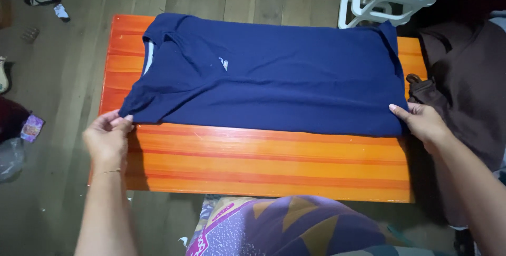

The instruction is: The person is folding a blue t-shirt on a table.

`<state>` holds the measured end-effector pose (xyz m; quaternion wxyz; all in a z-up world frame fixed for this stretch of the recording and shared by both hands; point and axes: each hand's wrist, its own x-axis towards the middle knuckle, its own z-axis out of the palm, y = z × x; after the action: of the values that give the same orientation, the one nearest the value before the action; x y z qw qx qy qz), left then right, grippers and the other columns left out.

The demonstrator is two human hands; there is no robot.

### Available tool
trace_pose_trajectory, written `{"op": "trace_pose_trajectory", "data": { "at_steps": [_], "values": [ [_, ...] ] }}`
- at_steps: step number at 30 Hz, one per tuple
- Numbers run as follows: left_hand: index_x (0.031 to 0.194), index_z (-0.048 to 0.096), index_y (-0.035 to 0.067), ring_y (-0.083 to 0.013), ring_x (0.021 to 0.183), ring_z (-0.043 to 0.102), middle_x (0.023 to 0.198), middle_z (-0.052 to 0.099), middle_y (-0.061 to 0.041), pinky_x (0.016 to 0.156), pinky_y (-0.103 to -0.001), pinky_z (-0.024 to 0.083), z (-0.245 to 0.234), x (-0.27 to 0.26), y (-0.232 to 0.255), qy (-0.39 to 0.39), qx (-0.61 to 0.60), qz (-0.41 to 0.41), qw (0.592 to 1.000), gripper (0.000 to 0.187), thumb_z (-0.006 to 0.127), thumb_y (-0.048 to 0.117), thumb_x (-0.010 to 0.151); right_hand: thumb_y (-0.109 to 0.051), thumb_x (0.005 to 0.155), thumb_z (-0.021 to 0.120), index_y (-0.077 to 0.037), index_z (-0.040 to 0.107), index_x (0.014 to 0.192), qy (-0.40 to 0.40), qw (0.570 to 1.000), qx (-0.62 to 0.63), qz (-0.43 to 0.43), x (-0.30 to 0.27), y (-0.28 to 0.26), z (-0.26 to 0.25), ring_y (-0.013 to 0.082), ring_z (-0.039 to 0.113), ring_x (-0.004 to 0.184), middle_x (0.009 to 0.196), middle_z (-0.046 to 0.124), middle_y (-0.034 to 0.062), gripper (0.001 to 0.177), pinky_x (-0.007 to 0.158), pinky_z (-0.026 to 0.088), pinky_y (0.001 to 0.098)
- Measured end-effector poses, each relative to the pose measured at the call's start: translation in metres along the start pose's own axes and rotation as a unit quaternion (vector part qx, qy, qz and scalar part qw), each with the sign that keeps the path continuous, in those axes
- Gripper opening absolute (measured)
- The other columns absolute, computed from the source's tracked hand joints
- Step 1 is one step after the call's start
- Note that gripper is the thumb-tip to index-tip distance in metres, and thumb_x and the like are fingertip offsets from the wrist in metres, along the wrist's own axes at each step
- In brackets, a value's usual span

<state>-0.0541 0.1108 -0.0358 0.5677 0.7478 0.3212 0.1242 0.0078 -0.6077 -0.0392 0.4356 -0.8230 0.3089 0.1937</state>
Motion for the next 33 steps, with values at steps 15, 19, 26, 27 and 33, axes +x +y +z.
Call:
{"op": "trace_pose_trajectory", "data": {
  "at_steps": [15,19,26,27,33],
  "values": [
    [0.122,0.067,0.001,-0.0201,0.088,0.069,0.101,0.072,-0.012,0.075,-0.036,0.057,-0.02,0.048,0.016,-0.083,0.269,-0.046,0.959,0.035,0.077,0.009,0.089,-0.034,0.101,0.065,-0.001,0.074,0.118,-0.026,0.998,-0.017,0.053,-0.033,-0.049,0.007,0.0196,0.068,0.088,0.106,0.075,0.0127,0.038,0.083,0.054,0.0344],
    [0.116,0.069,0.0,-0.0303,0.094,0.069,0.102,0.073,-0.017,0.08,-0.045,0.052,0.024,0.015,0.072,-0.091,0.386,0.123,0.91,0.052,0.086,0.037,0.085,-0.035,0.103,0.068,0.003,0.07,0.122,0.015,0.996,-0.084,0.005,-0.018,-0.042,0.014,0.0217,0.07,0.093,0.109,0.074,0.015,0.043,0.089,0.053,0.0338],
    [0.103,0.069,0.003,-0.0215,0.08,0.063,0.089,0.073,-0.011,0.08,-0.037,0.048,0.028,0.027,0.027,-0.097,0.308,0.146,0.935,0.026,0.075,0.027,0.099,-0.024,0.115,0.063,0.008,0.068,0.124,0.119,0.949,-0.062,-0.284,-0.007,-0.009,0.027,0.0127,0.064,0.093,0.108,0.074,0.0136,0.033,0.083,0.051,0.0301],
    [0.103,0.069,0.003,-0.0215,0.08,0.063,0.089,0.073,-0.011,0.08,-0.037,0.048,0.023,0.024,0.024,-0.097,0.311,0.144,0.934,0.026,0.075,0.027,0.099,-0.024,0.115,0.063,0.008,0.068,0.124,0.117,0.95,-0.061,-0.282,-0.005,0.0,0.026,0.0127,0.064,0.093,0.108,0.074,0.0136,0.033,0.083,0.051,0.0301],
    [0.098,0.066,0.002,-0.0119,0.075,0.055,0.084,0.067,-0.005,0.07,-0.032,0.05,0.011,0.005,0.044,-0.173,0.266,0.027,0.948,0.026,0.078,0.025,0.094,-0.021,0.117,0.065,0.01,0.067,0.114,0.147,0.94,-0.082,-0.296,-0.005,0.03,0.023,0.0097,0.062,0.091,0.102,0.072,0.009,0.031,0.081,0.05,0.0292]
  ]
}}
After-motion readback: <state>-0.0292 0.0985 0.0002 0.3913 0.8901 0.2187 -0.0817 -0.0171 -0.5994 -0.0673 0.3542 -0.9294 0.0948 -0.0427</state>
